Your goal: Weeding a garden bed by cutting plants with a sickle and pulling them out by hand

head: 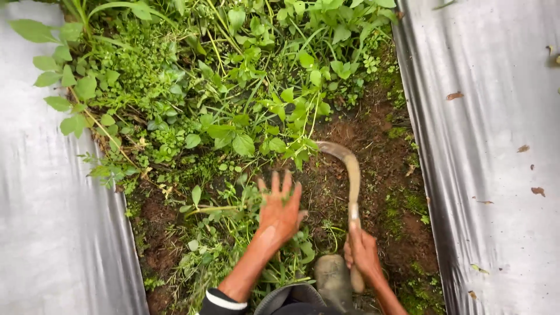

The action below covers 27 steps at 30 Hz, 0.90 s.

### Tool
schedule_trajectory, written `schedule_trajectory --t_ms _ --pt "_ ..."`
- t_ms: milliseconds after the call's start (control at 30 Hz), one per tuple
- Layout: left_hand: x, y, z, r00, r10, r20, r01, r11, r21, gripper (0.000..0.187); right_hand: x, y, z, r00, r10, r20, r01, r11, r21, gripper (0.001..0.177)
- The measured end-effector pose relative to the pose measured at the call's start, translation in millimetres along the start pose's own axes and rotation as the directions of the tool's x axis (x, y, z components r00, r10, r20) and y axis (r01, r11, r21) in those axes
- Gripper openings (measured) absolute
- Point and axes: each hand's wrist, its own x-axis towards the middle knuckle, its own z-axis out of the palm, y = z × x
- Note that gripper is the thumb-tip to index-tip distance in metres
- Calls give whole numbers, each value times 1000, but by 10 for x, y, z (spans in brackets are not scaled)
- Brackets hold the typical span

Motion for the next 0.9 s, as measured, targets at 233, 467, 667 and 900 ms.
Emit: schedule_trajectory --t_ms 233,467,667,900 --pt "159 -514 -122 924 68 -377 301 477 825 110 -26 -49 21 994 -99 -35 101 992 70 43" --pt "123 -1164 369 906 29 -423 365 453 813 74 55 -402 15 993 -112 -30 113 992 51 55" --pt "124 -1444 406 871 188 -454 413 222 883 74 150 273 -210 994 -108 12 106 987 121 42" --pt "-164 -1093 448 893 136 -428 374 303 877 69 1 -303 -174 997 -78 27 74 992 105 44"
